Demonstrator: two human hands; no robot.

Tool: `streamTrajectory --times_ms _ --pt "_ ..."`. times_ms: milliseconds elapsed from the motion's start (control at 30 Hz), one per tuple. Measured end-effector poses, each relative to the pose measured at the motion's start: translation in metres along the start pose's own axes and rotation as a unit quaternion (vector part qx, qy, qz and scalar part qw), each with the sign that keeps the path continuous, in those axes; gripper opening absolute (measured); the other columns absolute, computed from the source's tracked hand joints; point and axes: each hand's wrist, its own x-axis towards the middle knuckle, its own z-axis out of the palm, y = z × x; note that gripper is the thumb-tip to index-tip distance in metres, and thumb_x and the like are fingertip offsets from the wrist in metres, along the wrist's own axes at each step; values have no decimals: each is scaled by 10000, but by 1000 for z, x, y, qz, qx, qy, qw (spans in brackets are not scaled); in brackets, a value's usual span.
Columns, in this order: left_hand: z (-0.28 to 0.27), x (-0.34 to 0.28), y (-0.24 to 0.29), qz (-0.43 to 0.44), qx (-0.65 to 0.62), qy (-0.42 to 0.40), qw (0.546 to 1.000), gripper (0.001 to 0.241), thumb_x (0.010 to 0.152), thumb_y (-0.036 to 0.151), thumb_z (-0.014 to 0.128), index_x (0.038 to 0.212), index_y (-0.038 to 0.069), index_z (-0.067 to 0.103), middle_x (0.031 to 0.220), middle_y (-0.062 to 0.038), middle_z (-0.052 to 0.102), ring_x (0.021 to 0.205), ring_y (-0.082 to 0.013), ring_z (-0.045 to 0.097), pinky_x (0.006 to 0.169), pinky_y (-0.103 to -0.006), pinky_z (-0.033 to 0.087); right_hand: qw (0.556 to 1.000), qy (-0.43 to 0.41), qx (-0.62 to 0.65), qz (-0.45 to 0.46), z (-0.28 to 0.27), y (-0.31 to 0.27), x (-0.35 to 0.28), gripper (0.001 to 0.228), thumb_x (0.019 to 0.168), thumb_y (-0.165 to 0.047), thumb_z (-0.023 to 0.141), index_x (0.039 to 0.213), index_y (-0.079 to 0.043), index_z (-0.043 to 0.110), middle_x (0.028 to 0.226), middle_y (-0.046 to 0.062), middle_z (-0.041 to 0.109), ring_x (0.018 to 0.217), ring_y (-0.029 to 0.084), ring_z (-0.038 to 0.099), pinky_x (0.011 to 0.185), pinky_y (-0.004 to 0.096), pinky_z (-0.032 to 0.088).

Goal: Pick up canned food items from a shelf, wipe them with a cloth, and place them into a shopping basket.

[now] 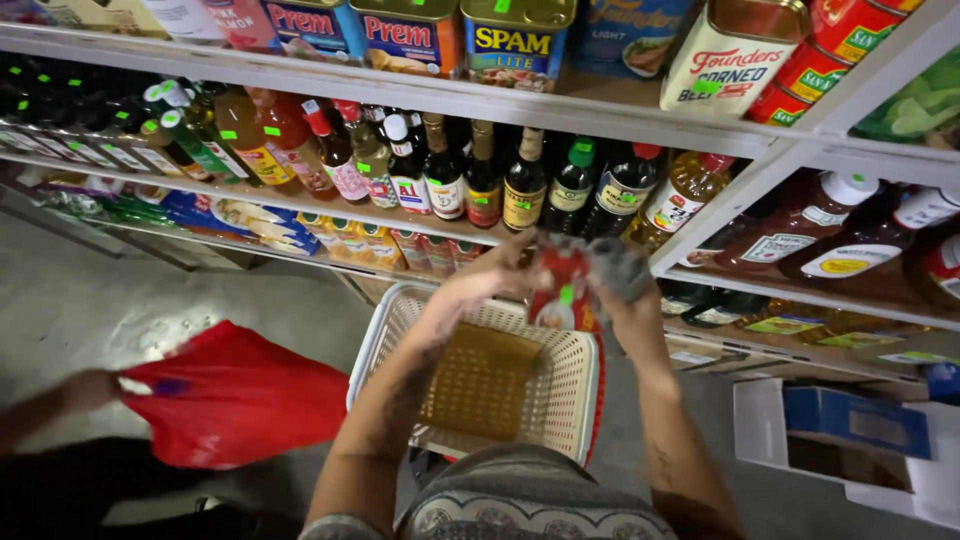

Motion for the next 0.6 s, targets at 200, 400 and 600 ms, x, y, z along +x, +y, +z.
streamTrajectory --times_ms 200,400,600 --pt "-2 -8 20 -57 412 -156 896 772 627 383 948 1295 143 645 920 -84 795 732 -213 796 912 -322 584 928 -249 -135 -242 11 -13 0 596 706 -17 804 1276 -84 642 1255 128 633 1267 359 569 1106 504 405" --pt "-1 -21 18 79 572 -18 816 798 566 493 854 1242 124 646 1015 -225 750 941 -495 719 835 -619 577 927 -179 -164 -286 19 -55 0 462 745 48 782 1169 -86 659 1244 46 660 1116 192 622 961 302 488" --pt "-44 3 -34 211 558 93 797 753 649 424 848 1319 263 547 1134 -144 747 1063 -411 718 930 -550 551 956 22 -146 -255 67 -30 -9 404 934 -199 717 1327 -176 625 1343 48 520 1173 271 464 1030 425 356"
